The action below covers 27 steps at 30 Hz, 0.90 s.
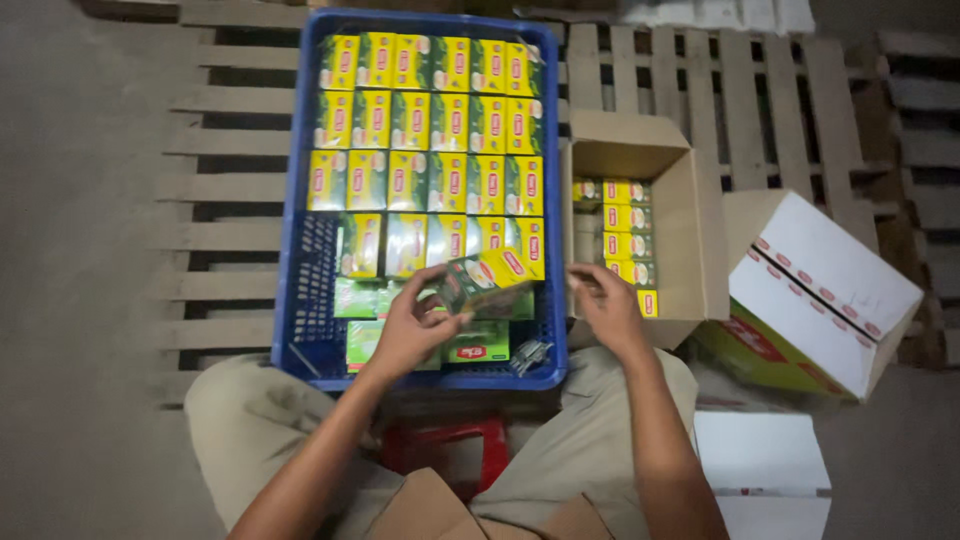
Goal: The person sits on a low stool and transfers small yellow and green product boxes from a blue plastic crate into a cardboard box. They pick up the boxes one by one and place them neatly in rows inside the cardboard box.
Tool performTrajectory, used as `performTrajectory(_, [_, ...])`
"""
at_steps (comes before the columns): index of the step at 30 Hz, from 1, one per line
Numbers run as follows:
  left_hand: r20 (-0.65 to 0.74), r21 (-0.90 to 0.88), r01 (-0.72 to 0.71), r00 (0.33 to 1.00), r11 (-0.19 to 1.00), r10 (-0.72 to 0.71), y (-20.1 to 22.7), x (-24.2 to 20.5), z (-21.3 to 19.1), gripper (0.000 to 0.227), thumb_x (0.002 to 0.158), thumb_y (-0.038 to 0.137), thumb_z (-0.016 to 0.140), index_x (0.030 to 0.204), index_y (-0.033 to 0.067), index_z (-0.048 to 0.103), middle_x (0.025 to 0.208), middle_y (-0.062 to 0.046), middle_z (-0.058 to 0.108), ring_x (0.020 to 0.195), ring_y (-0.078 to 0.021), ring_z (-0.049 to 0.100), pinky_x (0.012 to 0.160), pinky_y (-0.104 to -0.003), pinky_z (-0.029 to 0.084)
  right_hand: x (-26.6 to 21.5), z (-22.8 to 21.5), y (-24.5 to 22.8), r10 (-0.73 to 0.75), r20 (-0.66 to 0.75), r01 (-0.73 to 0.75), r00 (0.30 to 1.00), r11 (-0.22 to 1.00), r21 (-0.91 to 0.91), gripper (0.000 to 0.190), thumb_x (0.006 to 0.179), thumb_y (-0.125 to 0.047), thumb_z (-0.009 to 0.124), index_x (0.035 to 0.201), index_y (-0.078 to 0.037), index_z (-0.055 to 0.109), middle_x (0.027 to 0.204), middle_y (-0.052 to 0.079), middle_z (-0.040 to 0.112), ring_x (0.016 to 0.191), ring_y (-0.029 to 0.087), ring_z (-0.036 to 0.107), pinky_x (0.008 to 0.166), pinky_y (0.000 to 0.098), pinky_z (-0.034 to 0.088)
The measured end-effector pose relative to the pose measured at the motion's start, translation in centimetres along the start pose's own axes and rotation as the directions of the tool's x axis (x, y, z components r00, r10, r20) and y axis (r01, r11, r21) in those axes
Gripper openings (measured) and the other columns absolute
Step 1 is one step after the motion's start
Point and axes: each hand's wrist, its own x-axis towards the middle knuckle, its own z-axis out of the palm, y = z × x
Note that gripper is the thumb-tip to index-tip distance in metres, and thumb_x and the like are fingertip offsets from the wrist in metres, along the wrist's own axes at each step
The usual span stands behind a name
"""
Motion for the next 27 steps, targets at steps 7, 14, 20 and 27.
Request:
performTrajectory(7, [0.124,0.006,0.056,0.991,0.998,-0.056,4.0,1.9,7.3,0.086,0.077,-0.004,0.094,0.155,0.0088,0.061,0.133,-0.007,0.064,0.101,-0.0149,0.071,0.088,-0.026,0.069,0.3,-1.5,-2.1,0.002,0.166,-0.095,0.986,0.830,0.549,0.076,0.092,-0.020,0.059,0.166,-0.004,0.049,0.163,0.025,0.053,0.145,0.040,0.057,0.115,0.0537,0.050])
performTrajectory(14, [0.145,0.168,0.110,0.980,0.980,-0.135,3.5,4.7,9.1,0.082,0.081,0.013,0.099,0.156,0.0181,0.066,0.143,-0.007,0.066,0.101,-0.0125,0.063,0.094,-0.032,0.066,0.4,-3.2,-2.4,-0.051,0.063,0.036,0.997,0.976,0.215,0.074,0.083,-0.036,0.096,0.149,-0.014,0.072,0.133,0.012,0.069,0.122,0.029,0.069,0.101,0.0407,0.059])
performTrajectory(20, [0.125,0.115,0.105,0.985,0.988,-0.119,3.9,5.5,12.2,0.081,0.079,0.001,0.097,0.154,0.0131,0.068,0.123,-0.008,0.068,0.093,-0.0119,0.069,0.090,-0.028,0.068,0.0,-5.5,-3.3,0.074,0.103,-0.095,0.992,0.971,0.218,0.078,0.075,-0.027,0.102,0.146,-0.012,0.073,0.127,0.017,0.067,0.116,0.036,0.072,0.100,0.0454,0.062])
performTrajectory(27, [0.073,0.277,-0.068,0.996,0.959,0.050,1.8,7.3,14.7,0.069,0.093,0.004,0.087,0.156,0.0029,0.059,0.139,-0.024,0.068,0.100,-0.0261,0.075,0.095,-0.040,0.070,2.2,-8.1,-2.3,0.233,0.035,-0.236,0.972,0.957,0.168,0.073,0.087,-0.023,0.093,0.152,-0.006,0.065,0.136,0.028,0.056,0.127,0.050,0.067,0.106,0.0592,0.060])
